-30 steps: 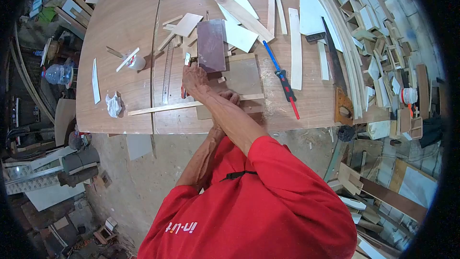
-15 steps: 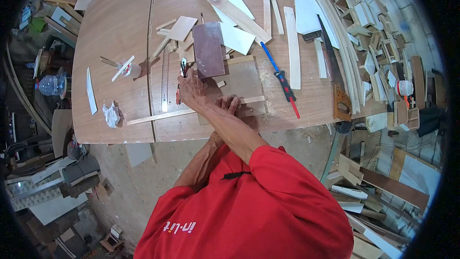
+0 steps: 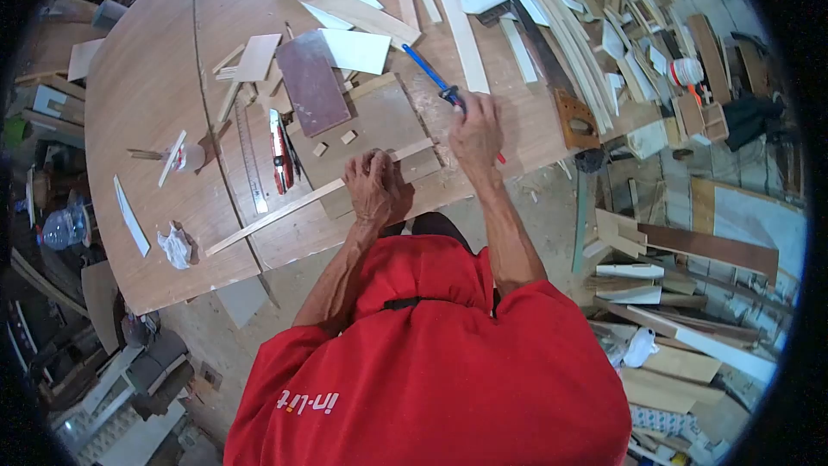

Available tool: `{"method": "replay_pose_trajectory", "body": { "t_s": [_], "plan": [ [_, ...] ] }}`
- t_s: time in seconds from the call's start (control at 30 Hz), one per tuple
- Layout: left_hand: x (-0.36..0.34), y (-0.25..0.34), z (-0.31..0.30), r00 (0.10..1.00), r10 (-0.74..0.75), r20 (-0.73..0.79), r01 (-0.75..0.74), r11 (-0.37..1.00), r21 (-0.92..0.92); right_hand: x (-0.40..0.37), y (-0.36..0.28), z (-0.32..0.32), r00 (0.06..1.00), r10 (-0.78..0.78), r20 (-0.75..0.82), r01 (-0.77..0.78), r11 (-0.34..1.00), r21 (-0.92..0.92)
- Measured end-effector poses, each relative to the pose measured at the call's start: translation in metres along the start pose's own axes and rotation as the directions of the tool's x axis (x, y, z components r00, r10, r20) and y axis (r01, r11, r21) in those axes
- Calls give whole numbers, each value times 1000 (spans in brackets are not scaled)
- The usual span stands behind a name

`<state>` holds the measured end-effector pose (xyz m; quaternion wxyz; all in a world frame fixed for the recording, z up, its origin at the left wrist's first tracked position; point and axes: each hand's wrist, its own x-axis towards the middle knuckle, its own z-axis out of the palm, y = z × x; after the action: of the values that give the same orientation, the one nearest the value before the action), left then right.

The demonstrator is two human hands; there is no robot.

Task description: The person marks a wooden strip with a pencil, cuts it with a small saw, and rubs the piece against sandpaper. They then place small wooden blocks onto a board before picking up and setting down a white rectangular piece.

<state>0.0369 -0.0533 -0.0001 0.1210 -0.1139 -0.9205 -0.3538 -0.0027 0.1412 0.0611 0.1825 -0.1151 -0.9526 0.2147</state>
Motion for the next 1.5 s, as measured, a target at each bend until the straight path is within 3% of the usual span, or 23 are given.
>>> {"method": "replay_pose_trajectory", "body": {
  "t_s": [0.03, 0.1, 0.17, 0.23, 0.47, 0.53, 0.57, 0.6, 0.63, 0.73, 0.77, 0.87, 1.13, 1.2, 1.3, 1.5],
  "plan": [
    [2, -1, 0, 1000, 4, 12, -4, 1000, -11, -4, 14, -1, 1000, 12, -1, -12, 1000, -12],
    [3, -1, -4, 999, 43, 25, -43, 999, 1, -14, 34, 2, 972, 175, 160, -143, 970, -195],
    [6, 6, -9, 998, 32, 47, -33, 999, 9, -23, 41, 4, 955, 196, 221, -146, 964, -222],
    [8, 7, -8, 996, 78, 47, -83, 991, 106, -24, 46, 8, 972, 113, 206, -77, 981, -179],
    [12, 22, 7, 996, 84, 42, -88, 991, 106, -49, 60, -7, 995, 31, 93, -37, 997, 63],
    [13, 26, 10, 994, 102, 47, -106, 990, 89, -72, 65, -14, 971, 196, 134, -216, 963, 162],
    [13, 27, 12, 992, 115, 52, -119, 990, 70, -86, 67, -19, 972, 198, 130, -218, 962, 163],
    [12, 25, 18, 991, 126, 34, -128, 990, 56, -99, 65, -25, 862, 387, 327, -498, 764, 409],
    [14, 26, 23, 991, 127, 32, -129, 990, 57, -112, 62, -30, 692, 464, 553, -722, 433, 540],
    [16, 28, 31, 996, 82, -21, -81, 996, 29, -147, 52, -39, 717, 452, 531, -695, 407, 593],
    [18, 28, 33, 996, 83, -23, -82, 996, 35, -155, 53, -38, 718, 448, 533, -695, 404, 596],
    [16, 23, 35, 998, 50, -25, -50, 999, -3, -174, 49, -38, 838, 344, 424, -539, 643, 544],
    [18, 29, 34, 999, 36, 25, -39, 994, 98, -173, 48, -45, 809, 260, 527, -480, 810, 337],
    [18, 30, 37, 999, 40, 29, -43, 996, 83, -174, 44, -43, 928, 227, 296, -352, 799, 488],
    [16, 34, 41, 999, 28, 16, -29, 997, 66, -170, 40, -54, 873, 230, 430, -400, 842, 362],
    [22, 38, 44, 996, -83, 12, 82, 995, 59, -175, 41, -46, 836, 264, 481, -432, 857, 281]
  ]
}}
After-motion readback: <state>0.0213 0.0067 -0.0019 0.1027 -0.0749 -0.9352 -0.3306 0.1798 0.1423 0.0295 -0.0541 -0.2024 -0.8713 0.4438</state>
